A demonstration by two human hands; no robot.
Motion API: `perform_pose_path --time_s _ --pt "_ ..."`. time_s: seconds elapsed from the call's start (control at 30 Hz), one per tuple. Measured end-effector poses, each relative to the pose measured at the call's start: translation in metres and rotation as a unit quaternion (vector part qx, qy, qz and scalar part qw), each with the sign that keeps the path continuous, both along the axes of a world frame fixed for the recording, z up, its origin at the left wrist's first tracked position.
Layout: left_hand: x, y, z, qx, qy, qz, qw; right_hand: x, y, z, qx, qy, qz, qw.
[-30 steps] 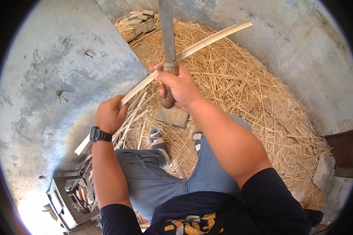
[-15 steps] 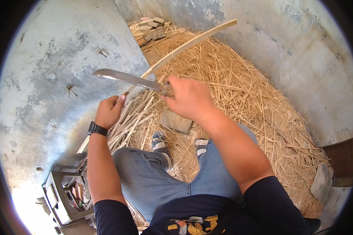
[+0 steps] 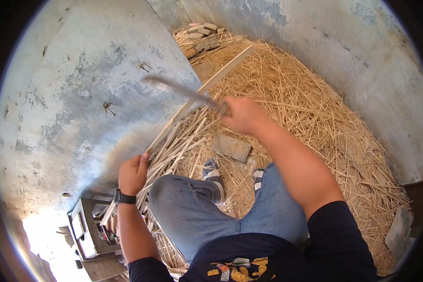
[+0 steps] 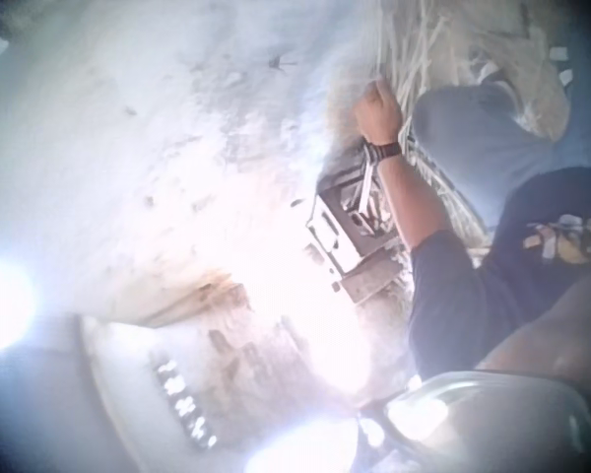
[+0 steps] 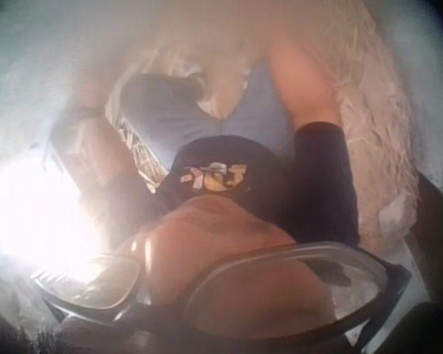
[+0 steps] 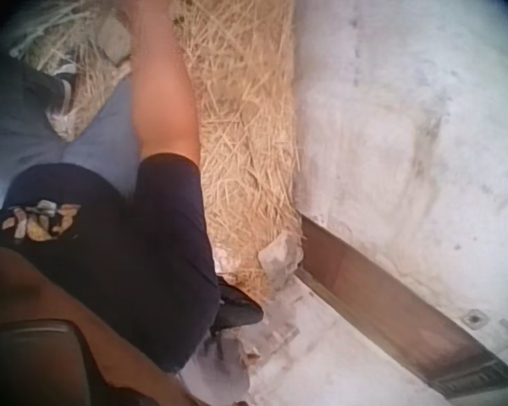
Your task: The person sits on a bed of straw and uses a curved knife to split long bamboo strips into thinner slivers. They hold the bamboo against a metal surface and repeatedly strike it with the knife to separate the material, accumulating a pile of processed strips.
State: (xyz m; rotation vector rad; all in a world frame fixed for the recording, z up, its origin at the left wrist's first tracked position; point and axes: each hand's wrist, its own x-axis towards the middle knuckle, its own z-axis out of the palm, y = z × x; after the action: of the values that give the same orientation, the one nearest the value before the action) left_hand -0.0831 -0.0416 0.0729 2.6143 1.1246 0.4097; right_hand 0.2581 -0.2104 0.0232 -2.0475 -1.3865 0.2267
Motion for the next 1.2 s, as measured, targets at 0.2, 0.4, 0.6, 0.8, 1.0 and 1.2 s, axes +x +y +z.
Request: perform_pose_path --time_s 0.2,0.4,0.6,0.8,1.0,1.2 --pt "-0.013 -0.025 -0.003 0.052 -0.093 -0.021 0.994 -0.035 -0.013 0.023 -0.005 -0.085 0.105 0.991" --pt "-0.032 -0.037 0.009 0.215 -0.016 0.038 0.976 0.034 -0.017 0.011 0.046 0.081 -0.082 0.992" --pt "-0.019 -0.055 -0.006 0.218 -0.083 0.041 0.971 -0.042 -0.023 0.044 -0.054 -0.062 0.168 0.982" --pt "-0.027 -0.066 0.012 0.214 -0.104 0.056 0.97 0.023 -0.049 0.038 -0.006 0.045 0.062 0.997" --pt "-0.021 -0.062 0.018 0.155 -0.069 0.072 0.983 0.026 -0.038 0.022 0.072 0.06 0.005 0.996" --pt "-0.003 -0.075 0.01 0.147 -0.026 0.02 0.989 -0.017 -0.038 0.041 -0.064 -0.076 0.149 0.984"
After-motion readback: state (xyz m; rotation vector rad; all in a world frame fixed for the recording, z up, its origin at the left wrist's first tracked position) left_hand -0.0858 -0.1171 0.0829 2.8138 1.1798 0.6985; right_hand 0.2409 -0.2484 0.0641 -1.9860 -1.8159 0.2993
